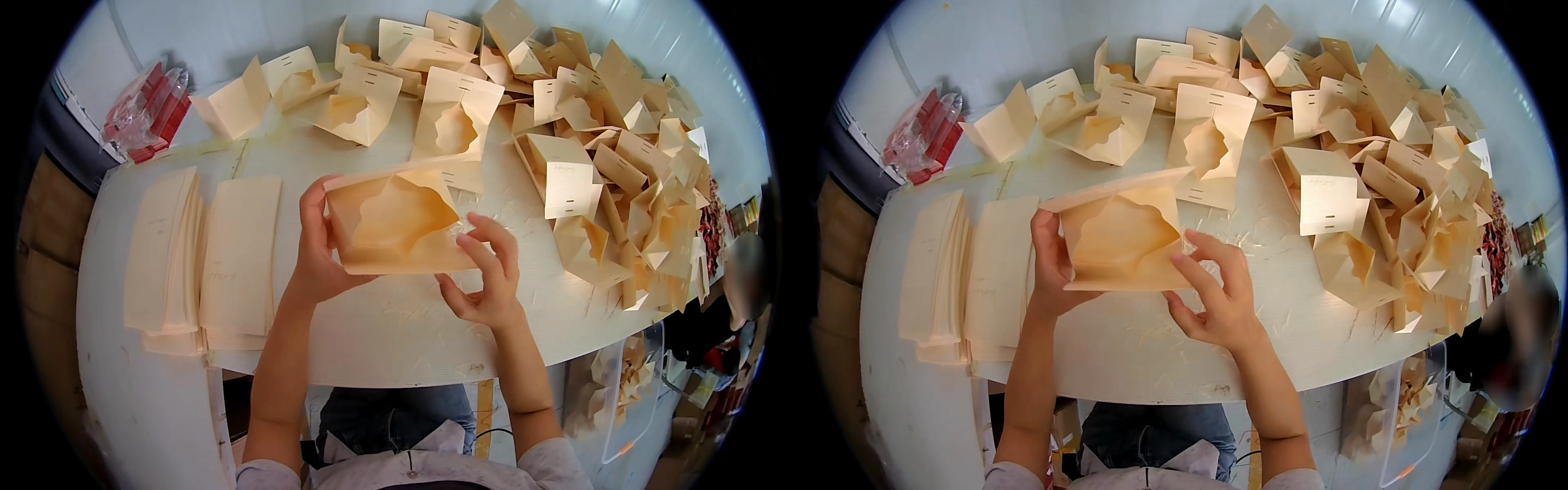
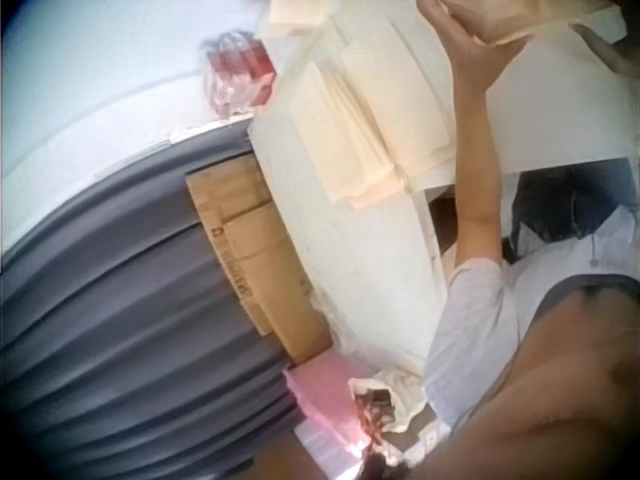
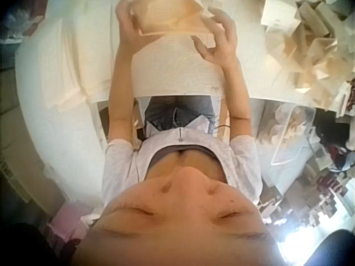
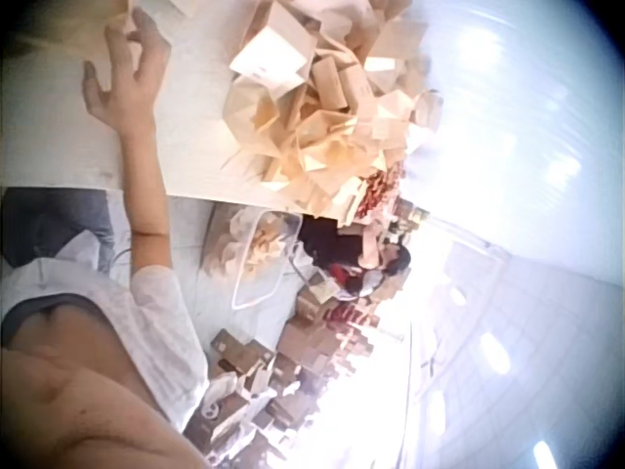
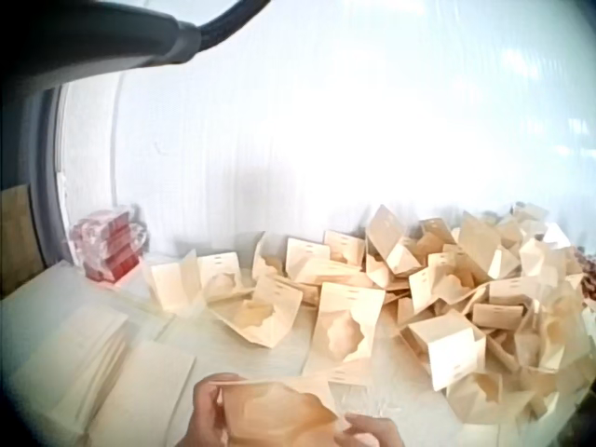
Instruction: The person assembles flat, pre-cut cardboard pieces into small open-top boxes by hand. They repeatedly pick a flat piece, fold along pre-scored lines, and tuck flaps to form the box shape, then place the finished box on a growing pile on the table.
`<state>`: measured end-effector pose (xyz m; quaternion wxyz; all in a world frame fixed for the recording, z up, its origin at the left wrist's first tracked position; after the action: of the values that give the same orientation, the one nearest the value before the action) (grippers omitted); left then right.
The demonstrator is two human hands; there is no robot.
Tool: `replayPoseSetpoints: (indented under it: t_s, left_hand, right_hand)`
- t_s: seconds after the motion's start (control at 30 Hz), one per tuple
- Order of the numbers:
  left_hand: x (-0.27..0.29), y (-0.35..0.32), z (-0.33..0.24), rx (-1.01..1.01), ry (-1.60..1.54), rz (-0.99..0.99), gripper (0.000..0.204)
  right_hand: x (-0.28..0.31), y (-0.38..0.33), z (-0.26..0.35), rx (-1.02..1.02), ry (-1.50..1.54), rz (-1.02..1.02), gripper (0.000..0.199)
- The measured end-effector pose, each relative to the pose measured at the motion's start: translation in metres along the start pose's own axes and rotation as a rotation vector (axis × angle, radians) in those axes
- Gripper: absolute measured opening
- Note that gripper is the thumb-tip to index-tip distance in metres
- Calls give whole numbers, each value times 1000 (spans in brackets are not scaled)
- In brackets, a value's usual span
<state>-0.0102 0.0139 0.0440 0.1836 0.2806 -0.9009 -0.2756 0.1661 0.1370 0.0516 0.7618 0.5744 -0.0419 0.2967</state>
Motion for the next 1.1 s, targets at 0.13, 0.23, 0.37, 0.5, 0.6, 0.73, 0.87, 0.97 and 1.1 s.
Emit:
replayPoseSetpoints:
  t_s: [0.13, 0.23, 0.37, 0.5, 0.6, 0.73, 0.87, 0.97, 1.1]
  left_hand:
    - [0, -1, -2, 69, -205, 0, 98]
    - [1, -3, -2, 70, -246, 7, 93]
    - [2, -2, -4, 26, -224, 87, 87]
    - [1, -4, -3, 46, -352, 135, 76]
    - [1, -2, -2, -22, -315, 175, 65]
    - [-2, -3, 3, -2, -280, 177, 57]
    - [-8, -6, 1, 123, -311, 108, 39]
    - [-12, -10, 1, 282, -300, 107, 32]
    - [-17, -15, 6, 541, -325, 110, 22]
  right_hand:
    - [2, -5, -3, -75, 153, -44, 85]
    - [5, 2, -4, -159, 216, -99, 84]
    - [10, -1, -14, -271, 175, 87, 103]
    - [4, 2, -8, -303, 431, -77, 94]
    - [2, 2, -4, -312, 551, -83, 88]
    - [-4, -12, -8, -273, 595, -36, 68]
    - [-11, -13, -6, -221, 520, -105, 39]
    - [-12, -14, -3, -391, 517, -133, 21]
    - [-10, -8, 7, -739, 599, -176, 16]
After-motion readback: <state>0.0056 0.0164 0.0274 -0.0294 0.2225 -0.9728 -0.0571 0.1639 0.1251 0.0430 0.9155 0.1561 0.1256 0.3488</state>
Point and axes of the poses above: each hand's wrist, its own y-axis towards the middle knuckle, its own x-axis out of the back of the hand, z = x × y, the point moved 1 cm from there along y, towards the middle knuckle, and after that the axes turned 7 degrees about y, right-handed, at the moved point
